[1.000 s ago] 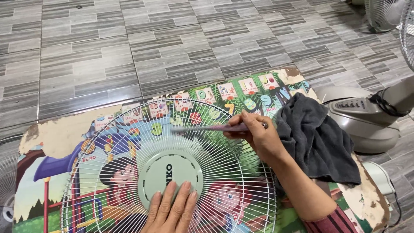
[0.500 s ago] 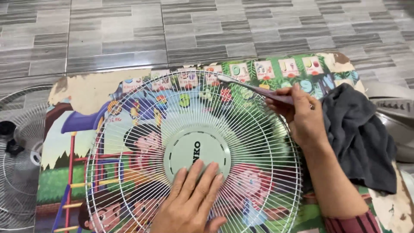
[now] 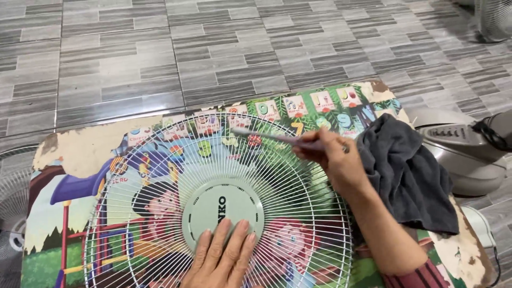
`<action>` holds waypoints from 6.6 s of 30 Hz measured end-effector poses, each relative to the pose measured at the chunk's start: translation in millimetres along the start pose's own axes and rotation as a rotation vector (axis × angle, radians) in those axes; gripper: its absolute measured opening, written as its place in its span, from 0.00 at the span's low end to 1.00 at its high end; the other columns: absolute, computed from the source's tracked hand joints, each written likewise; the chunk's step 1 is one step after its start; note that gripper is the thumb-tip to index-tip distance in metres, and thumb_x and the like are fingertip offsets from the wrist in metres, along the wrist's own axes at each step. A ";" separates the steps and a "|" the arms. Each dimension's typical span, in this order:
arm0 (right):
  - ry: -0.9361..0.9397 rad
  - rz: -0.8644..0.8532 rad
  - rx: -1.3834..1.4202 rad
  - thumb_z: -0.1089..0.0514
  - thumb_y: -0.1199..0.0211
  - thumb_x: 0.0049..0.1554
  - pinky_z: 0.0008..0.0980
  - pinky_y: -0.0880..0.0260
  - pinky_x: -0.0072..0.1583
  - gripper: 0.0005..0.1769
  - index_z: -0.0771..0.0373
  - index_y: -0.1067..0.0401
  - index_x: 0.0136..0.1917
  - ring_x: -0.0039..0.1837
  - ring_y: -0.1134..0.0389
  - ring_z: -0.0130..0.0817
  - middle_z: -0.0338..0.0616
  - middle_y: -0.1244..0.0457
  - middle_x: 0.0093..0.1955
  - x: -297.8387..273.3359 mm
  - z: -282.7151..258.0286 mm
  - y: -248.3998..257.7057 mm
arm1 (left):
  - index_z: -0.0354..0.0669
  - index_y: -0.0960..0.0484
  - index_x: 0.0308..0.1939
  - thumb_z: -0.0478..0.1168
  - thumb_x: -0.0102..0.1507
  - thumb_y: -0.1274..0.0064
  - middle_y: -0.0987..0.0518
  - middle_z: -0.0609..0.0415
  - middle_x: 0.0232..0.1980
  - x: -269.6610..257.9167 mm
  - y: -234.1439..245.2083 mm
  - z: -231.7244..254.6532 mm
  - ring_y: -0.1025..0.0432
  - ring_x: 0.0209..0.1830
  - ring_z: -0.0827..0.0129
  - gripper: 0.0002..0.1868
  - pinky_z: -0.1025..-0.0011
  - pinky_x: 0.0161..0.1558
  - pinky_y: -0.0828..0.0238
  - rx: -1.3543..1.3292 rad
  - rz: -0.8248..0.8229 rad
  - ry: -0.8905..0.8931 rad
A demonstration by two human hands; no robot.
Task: Cleaning the grill of a fan cover using a toothbrush
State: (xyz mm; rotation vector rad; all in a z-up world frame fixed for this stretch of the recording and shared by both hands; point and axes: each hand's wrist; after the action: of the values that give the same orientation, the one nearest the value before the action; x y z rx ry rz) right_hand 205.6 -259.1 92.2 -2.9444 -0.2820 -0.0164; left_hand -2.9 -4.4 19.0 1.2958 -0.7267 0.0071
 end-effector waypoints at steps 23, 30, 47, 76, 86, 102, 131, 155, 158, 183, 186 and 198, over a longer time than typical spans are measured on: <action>0.003 0.010 -0.027 0.54 0.52 0.72 0.30 0.20 0.54 0.19 0.71 0.27 0.51 0.46 0.25 0.39 0.56 0.30 0.47 -0.1 15.2 -10.2 | 0.32 0.29 0.69 0.58 0.74 0.70 0.36 0.34 0.75 17.7 43.3 -7.3 0.47 0.76 0.37 0.35 0.41 0.71 0.58 -0.306 -0.105 0.027; -0.030 -0.055 -0.070 0.52 0.48 0.70 0.33 0.20 0.54 0.18 0.67 0.26 0.49 0.46 0.25 0.39 0.53 0.29 0.46 10.6 10.8 -28.5 | 0.31 0.29 0.68 0.57 0.73 0.69 0.34 0.33 0.74 15.6 43.8 -6.5 0.45 0.75 0.36 0.34 0.39 0.70 0.53 -0.323 -0.088 0.023; -0.052 -0.239 -0.004 0.53 0.48 0.70 0.34 0.21 0.52 0.19 0.69 0.26 0.48 0.45 0.26 0.41 0.54 0.31 0.48 14.9 15.0 -19.3 | 0.29 0.29 0.68 0.58 0.73 0.67 0.35 0.31 0.74 17.3 43.4 -8.0 0.47 0.76 0.34 0.35 0.38 0.70 0.56 -0.360 -0.122 0.030; -0.012 0.068 0.196 0.49 0.48 0.68 0.31 0.20 0.55 0.23 0.74 0.27 0.56 0.50 0.25 0.42 0.61 0.30 0.50 31.2 15.2 -8.6 | 0.50 0.40 0.75 0.54 0.65 0.51 0.47 0.41 0.80 -11.6 -8.9 -15.9 0.56 0.80 0.47 0.36 0.41 0.72 0.58 -0.026 -0.109 -0.078; 0.207 0.023 0.101 0.35 0.48 0.62 0.38 0.22 0.66 0.30 0.63 0.28 0.58 0.60 0.26 0.41 0.53 0.30 0.56 33.1 18.7 12.2 | 0.45 0.52 0.78 0.71 0.65 0.90 0.54 0.35 0.80 16.7 85.6 -150.7 0.63 0.79 0.38 0.47 0.43 0.73 0.69 0.045 -0.229 0.614; 0.292 -0.020 0.187 0.39 0.57 0.68 0.45 0.22 0.66 0.29 0.61 0.31 0.38 0.57 0.27 0.47 0.49 0.34 0.53 -5.5 -5.1 -6.2 | 0.49 0.48 0.75 0.63 0.59 0.66 0.55 0.39 0.81 10.9 55.1 -118.5 0.63 0.80 0.38 0.43 0.41 0.72 0.61 -0.061 -0.275 0.547; 0.084 -0.124 0.214 0.47 0.57 0.71 0.43 0.19 0.52 0.29 0.64 0.37 0.32 0.47 0.23 0.46 0.54 0.35 0.49 -77.6 25.1 40.7 | 0.78 0.40 0.74 0.56 0.67 0.56 0.36 0.65 0.77 -2.5 -43.6 -12.3 0.45 0.76 0.55 0.30 0.39 0.77 0.61 0.157 0.075 -0.181; 0.087 -0.035 0.163 0.46 0.57 0.75 0.39 0.21 0.51 0.31 0.64 0.35 0.34 0.45 0.26 0.44 0.55 0.35 0.54 -67.4 29.9 51.5 | 0.57 0.33 0.74 0.47 0.62 0.48 0.45 0.44 0.81 17.9 26.0 -9.5 0.56 0.79 0.39 0.34 0.30 0.70 0.67 -0.224 -0.218 -0.166; 0.104 0.119 0.133 0.46 0.59 0.76 0.41 0.22 0.54 0.29 0.58 0.37 0.36 0.46 0.28 0.39 0.47 0.34 0.51 -57.5 27.3 55.9 | 0.57 0.33 0.74 0.46 0.62 0.50 0.44 0.46 0.81 17.3 25.8 -9.6 0.56 0.79 0.40 0.33 0.32 0.72 0.69 -0.214 -0.202 -0.159; 0.088 0.174 0.124 0.42 0.57 0.75 0.39 0.21 0.54 0.29 0.57 0.36 0.36 0.47 0.27 0.39 0.46 0.33 0.57 -62.7 27.6 69.5 | 0.58 0.29 0.71 0.43 0.61 0.48 0.39 0.47 0.78 18.4 26.8 -9.0 0.52 0.78 0.41 0.32 0.32 0.71 0.70 -0.244 -0.195 -0.143; 0.074 0.247 0.089 0.41 0.61 0.75 0.37 0.25 0.55 0.29 0.57 0.39 0.37 0.49 0.29 0.39 0.48 0.34 0.58 -65.1 24.6 65.8 | 0.59 0.29 0.71 0.43 0.60 0.48 0.39 0.47 0.79 18.7 25.5 -7.9 0.53 0.78 0.41 0.33 0.32 0.71 0.68 -0.240 -0.185 -0.141; 0.100 0.218 0.108 0.42 0.59 0.76 0.37 0.23 0.56 0.29 0.58 0.37 0.37 0.47 0.28 0.38 0.47 0.33 0.58 -68.8 26.6 64.9 | 0.56 0.28 0.71 0.44 0.61 0.49 0.39 0.46 0.78 22.1 31.6 -8.3 0.50 0.77 0.40 0.31 0.32 0.70 0.64 -0.255 -0.200 -0.139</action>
State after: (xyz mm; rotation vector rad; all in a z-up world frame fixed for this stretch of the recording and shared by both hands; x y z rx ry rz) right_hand 150.1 -329.7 52.3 -2.8387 0.0508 -0.1140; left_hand 5.8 3.9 56.5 1.1256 -0.6886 -0.3306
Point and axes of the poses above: each hand's wrist, its own x-axis towards the middle knuckle, its own y-axis out of the back of the hand, z = x × y
